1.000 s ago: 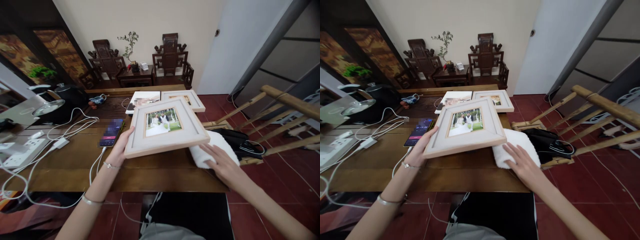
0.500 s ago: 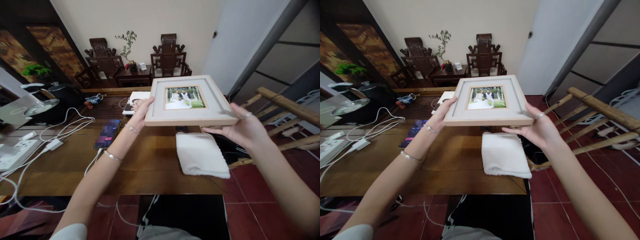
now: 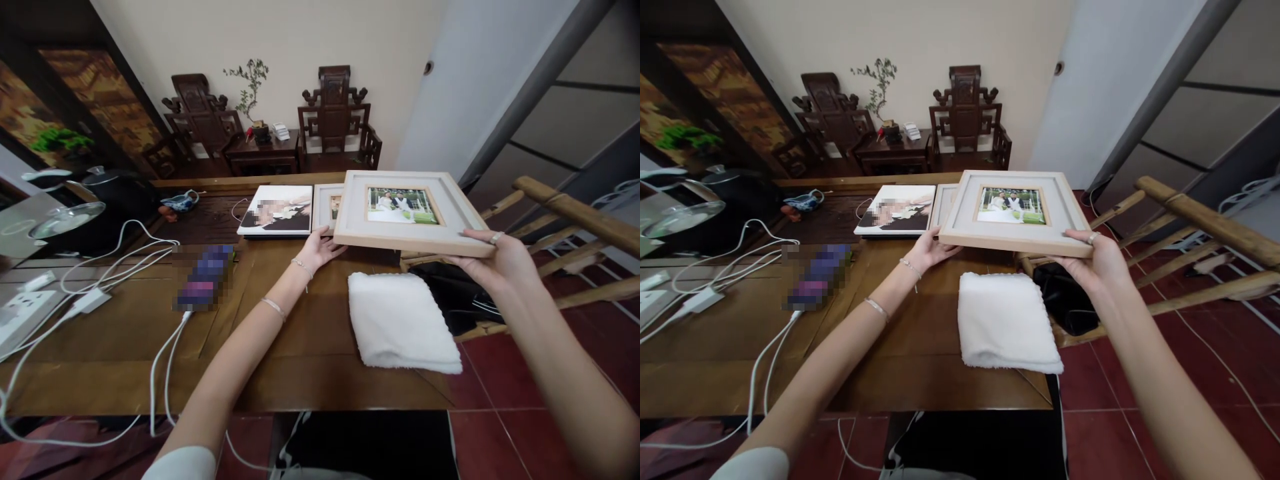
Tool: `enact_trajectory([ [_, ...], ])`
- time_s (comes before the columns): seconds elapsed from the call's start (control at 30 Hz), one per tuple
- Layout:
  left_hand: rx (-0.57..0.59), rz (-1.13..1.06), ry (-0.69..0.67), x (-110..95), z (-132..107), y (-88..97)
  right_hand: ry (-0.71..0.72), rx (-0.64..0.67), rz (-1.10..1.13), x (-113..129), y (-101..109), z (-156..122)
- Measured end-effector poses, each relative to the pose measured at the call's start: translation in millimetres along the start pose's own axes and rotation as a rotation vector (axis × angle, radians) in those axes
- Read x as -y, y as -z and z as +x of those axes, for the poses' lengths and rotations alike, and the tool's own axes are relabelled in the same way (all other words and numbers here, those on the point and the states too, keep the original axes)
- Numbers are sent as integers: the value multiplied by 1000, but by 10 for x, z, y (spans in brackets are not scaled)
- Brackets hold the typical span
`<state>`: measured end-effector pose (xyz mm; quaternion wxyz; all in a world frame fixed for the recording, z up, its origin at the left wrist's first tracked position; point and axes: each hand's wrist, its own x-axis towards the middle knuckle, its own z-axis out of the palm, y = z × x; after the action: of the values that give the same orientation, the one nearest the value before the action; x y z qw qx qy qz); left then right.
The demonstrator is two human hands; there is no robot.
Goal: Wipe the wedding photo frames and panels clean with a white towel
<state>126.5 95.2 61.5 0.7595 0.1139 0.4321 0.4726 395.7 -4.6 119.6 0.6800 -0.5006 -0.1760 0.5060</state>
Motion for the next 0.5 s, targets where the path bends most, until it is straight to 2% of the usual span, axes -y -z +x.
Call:
enact_trajectory([
  [0.13, -108, -20, -75, 56, 192, -117, 45, -24, 19, 47, 84, -6],
  [0.27, -142, -32, -94, 72, 310, -145, 86, -35, 22, 94, 180, -41],
  [0.37, -126, -20, -89, 55, 363, -102, 106, -44, 22, 130, 230, -59],
  [0.5, -30, 35, -107, 13, 381, -72, 107, -60, 8, 178, 260, -48],
])
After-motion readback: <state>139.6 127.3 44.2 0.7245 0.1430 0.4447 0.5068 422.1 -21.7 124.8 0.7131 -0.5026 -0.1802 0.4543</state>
